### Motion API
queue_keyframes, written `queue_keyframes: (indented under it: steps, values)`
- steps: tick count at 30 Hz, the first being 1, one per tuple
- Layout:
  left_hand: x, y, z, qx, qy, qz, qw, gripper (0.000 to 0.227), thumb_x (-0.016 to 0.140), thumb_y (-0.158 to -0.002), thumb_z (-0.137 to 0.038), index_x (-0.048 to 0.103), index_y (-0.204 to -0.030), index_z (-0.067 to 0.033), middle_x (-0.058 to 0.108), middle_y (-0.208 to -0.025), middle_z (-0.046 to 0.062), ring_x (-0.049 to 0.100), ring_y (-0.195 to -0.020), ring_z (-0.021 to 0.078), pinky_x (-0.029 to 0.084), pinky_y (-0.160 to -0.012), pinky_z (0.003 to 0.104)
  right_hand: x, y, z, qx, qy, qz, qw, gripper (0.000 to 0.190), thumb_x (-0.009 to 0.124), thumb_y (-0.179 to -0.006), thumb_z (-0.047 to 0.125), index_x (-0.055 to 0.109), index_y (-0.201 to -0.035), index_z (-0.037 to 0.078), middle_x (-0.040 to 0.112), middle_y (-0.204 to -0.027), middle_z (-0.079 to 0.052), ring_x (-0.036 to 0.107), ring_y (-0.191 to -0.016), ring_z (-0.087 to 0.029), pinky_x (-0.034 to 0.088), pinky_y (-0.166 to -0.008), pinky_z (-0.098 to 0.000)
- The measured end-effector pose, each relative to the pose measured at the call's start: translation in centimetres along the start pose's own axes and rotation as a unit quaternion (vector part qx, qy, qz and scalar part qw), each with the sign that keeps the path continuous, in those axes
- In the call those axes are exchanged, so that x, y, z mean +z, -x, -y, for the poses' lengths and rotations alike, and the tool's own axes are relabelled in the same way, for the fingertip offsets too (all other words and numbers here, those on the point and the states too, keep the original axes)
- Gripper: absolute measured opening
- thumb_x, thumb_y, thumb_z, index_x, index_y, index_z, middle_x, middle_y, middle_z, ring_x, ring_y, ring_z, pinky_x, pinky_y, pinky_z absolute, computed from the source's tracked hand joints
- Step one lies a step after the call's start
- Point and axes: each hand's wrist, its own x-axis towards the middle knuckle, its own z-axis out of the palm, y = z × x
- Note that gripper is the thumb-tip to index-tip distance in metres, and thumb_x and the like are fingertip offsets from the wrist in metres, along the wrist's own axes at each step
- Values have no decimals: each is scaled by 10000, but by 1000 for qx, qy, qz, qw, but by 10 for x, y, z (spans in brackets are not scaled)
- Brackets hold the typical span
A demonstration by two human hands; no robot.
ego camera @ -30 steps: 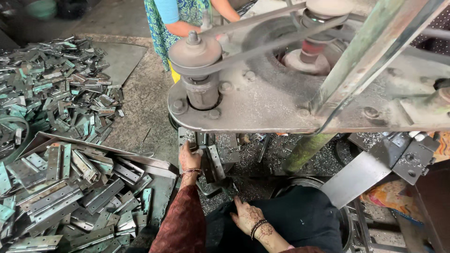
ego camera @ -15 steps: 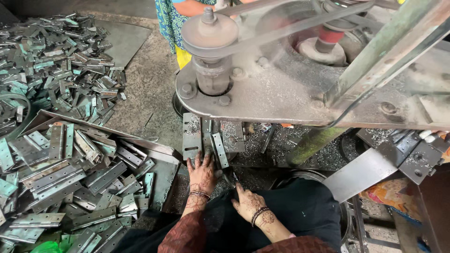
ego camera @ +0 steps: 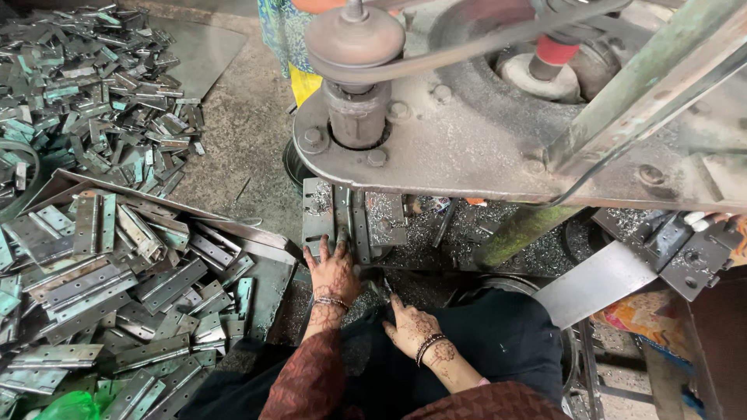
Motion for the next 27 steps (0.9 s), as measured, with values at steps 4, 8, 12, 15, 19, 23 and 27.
queue_keyframes:
  steps: [4,8,12,15,19,23,27]
  values:
    - [3,-11,4,3,-20,12,1000,609,605,-889,-295,515,-1476,-157,336,-1638,-17,134,-1558,330,-19,-1192,707,-1,4,1,1,3,-1,1000,748,573,-979,437,259,-1571,106,677,-1197,-231,686,-1069,-423,549,-950,-500]
    - [12,-16,6,4,-17,6,1000,550,564,-944,-266,509,-1488,-201,339,-1643,-15,111,-1582,326,-31,-1204,731,-3,2,1,5,-2,6,1000,745,567,-986,430,247,-1577,108,684,-1192,-227,696,-1063,-410,554,-953,-492]
    - [20,-21,10,7,11,-16,1000,591,578,-925,-302,479,-1501,-212,324,-1630,-42,95,-1569,322,-40,-1202,721,10,4,-4,15,2,14,1000,736,559,-994,428,231,-1585,138,684,-1186,-219,699,-1059,-397,559,-952,-485]
    - [18,-24,11,11,9,-16,1000,581,573,-927,-283,489,-1497,-209,317,-1644,-52,113,-1566,322,-28,-1199,717,23,10,-9,7,-8,-26,1000,731,569,-974,430,238,-1569,163,657,-1232,-189,700,-1026,-402,558,-926,-496]
    - [13,-24,10,11,9,-10,1000,581,580,-933,-295,492,-1498,-189,316,-1646,-22,144,-1560,324,-19,-1196,711,26,10,-10,15,-29,-24,999,766,563,-978,427,192,-1590,156,628,-1250,-216,687,-1054,-401,560,-920,-497]
    - [16,-12,6,16,-8,-30,999,519,552,-965,-287,517,-1471,-180,331,-1641,-14,185,-1549,348,-7,-1200,734,16,10,-4,14,-17,-11,1000,752,574,-976,430,222,-1577,146,639,-1240,-217,686,-1060,-408,539,-951,-501]
    - [14,-14,4,6,-14,-2,1000,602,582,-911,-273,495,-1498,-167,344,-1621,0,178,-1552,344,-6,-1196,718,-4,2,2,8,8,8,1000,754,568,-991,428,225,-1583,113,683,-1166,-231,690,-1061,-409,546,-954,-490]
